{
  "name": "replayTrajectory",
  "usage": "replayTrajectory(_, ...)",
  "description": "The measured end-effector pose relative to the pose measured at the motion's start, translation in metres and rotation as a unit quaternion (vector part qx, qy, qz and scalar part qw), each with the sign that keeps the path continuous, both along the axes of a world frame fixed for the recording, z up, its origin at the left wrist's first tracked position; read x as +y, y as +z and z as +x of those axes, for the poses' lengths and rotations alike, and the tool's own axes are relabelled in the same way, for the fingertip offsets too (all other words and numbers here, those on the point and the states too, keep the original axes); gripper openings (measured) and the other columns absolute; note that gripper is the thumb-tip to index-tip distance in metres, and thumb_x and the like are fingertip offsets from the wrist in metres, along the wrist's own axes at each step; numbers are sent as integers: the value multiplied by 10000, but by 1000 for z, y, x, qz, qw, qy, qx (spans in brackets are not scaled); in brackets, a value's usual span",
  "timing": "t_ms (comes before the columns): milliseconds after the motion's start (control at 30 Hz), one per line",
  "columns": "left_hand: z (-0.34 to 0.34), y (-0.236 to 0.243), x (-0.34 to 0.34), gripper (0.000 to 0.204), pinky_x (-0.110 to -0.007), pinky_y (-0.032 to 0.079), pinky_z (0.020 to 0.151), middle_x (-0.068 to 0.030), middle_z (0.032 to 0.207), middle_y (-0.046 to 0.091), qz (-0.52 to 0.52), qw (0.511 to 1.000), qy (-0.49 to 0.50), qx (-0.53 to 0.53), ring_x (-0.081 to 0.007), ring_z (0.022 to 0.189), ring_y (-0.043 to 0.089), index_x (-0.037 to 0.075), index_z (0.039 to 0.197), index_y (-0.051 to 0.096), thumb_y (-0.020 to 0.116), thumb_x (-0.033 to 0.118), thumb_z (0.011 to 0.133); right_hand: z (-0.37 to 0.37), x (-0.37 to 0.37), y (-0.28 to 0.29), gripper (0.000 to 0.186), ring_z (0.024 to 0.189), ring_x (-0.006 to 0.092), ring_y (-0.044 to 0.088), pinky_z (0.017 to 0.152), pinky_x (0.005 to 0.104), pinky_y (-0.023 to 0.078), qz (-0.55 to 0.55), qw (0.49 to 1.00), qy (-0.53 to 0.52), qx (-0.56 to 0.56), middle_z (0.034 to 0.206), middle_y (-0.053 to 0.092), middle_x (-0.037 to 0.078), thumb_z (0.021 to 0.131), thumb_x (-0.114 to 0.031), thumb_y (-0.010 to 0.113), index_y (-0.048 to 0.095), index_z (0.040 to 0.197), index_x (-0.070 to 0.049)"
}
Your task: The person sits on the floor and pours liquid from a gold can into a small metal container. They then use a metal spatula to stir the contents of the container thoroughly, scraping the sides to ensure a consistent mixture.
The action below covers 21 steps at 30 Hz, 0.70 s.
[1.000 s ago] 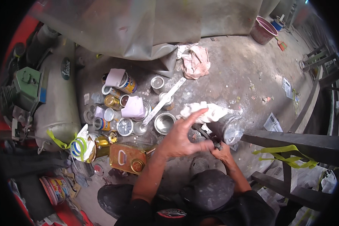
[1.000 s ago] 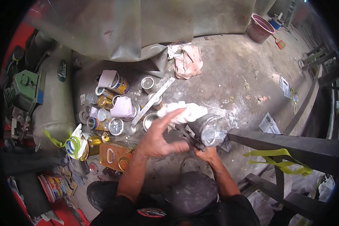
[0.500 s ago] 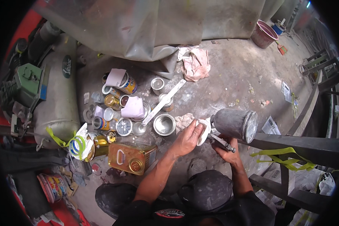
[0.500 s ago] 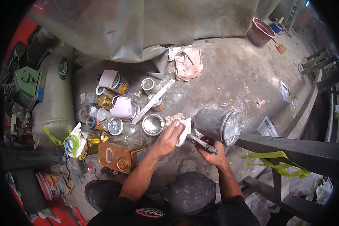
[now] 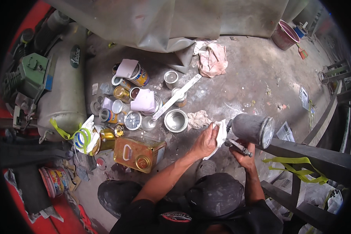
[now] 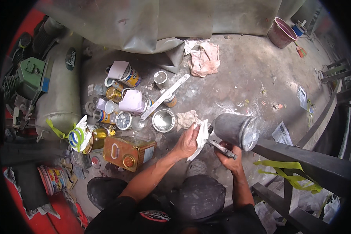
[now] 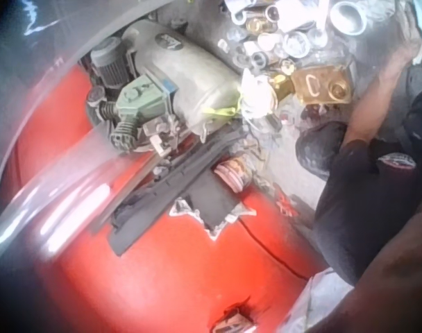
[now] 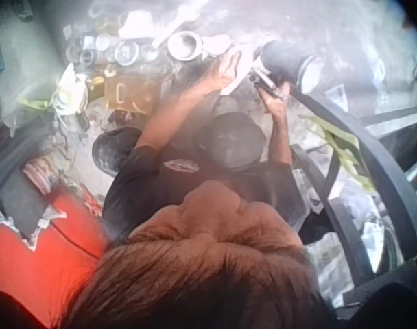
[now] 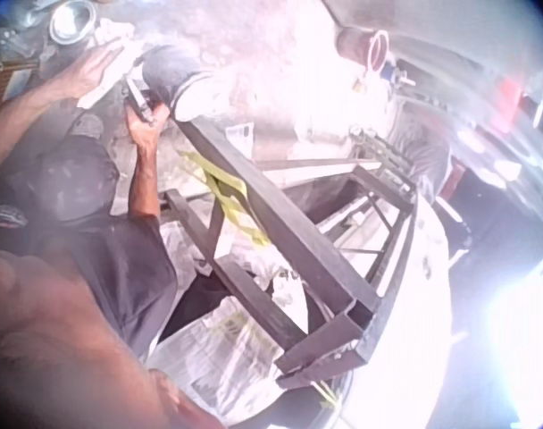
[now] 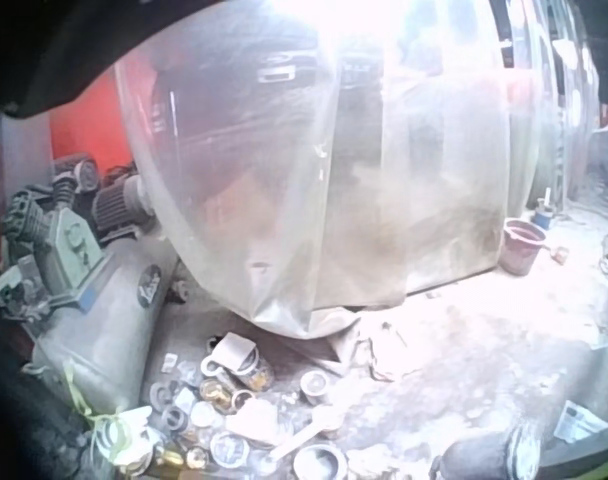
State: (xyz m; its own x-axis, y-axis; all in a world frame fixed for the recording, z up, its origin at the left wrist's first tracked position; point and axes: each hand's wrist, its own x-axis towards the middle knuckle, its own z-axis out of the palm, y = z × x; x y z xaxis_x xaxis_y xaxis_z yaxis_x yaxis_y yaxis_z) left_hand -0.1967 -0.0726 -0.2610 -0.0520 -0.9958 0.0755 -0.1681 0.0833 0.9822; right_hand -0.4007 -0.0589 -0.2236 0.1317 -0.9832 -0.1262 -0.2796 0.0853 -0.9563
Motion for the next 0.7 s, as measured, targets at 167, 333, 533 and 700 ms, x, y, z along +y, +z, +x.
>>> replayTrajectory(167, 11, -28, -3, 280, -339, 544, 619, -99, 882, 660, 350, 881, -141, 285, -208, 698, 660, 26, 1096, 594, 404, 230, 1060, -32, 20, -62, 270, 839, 171, 643, 752, 317, 511, -109, 974, 94, 175, 908, 657, 55, 797, -78, 750, 604, 1022, -43)
replayTrajectory(333, 15, -40, -6, 282, -289, 588, 620, -49, 996, 661, 393, 838, -117, 361, -136, 752, 678, 40, 1280, 557, 507, 124, 1015, -30, 39, -103, 225, 797, 178, 636, 726, 315, 500, -95, 984, 34, 144, 906, 659, 66, 795, -106, 754, 633, 966, -23)
replayTrajectory(533, -3, -89, -20, 351, -330, 488, 911, -122, 1172, 625, 272, 911, 187, 248, -227, 1084, 619, 9, 1354, 431, 424, 154, 1034, 29, 14, -53, 293, 682, 135, 594, 613, 299, 469, -24, 988, -149, -18, 796, 622, 72, 743, -81, 785, 596, 941, 23)
replayTrajectory(700, -6, -87, -63, 456, -454, 447, 946, -287, 1206, 550, 165, 962, 145, -161, -426, 1134, 558, 23, 1373, 396, 518, 140, 950, 3, 5, -101, 319, 671, 129, 580, 597, 290, 455, -71, 986, -148, 37, 802, 596, 47, 741, -96, 795, 584, 961, -3)
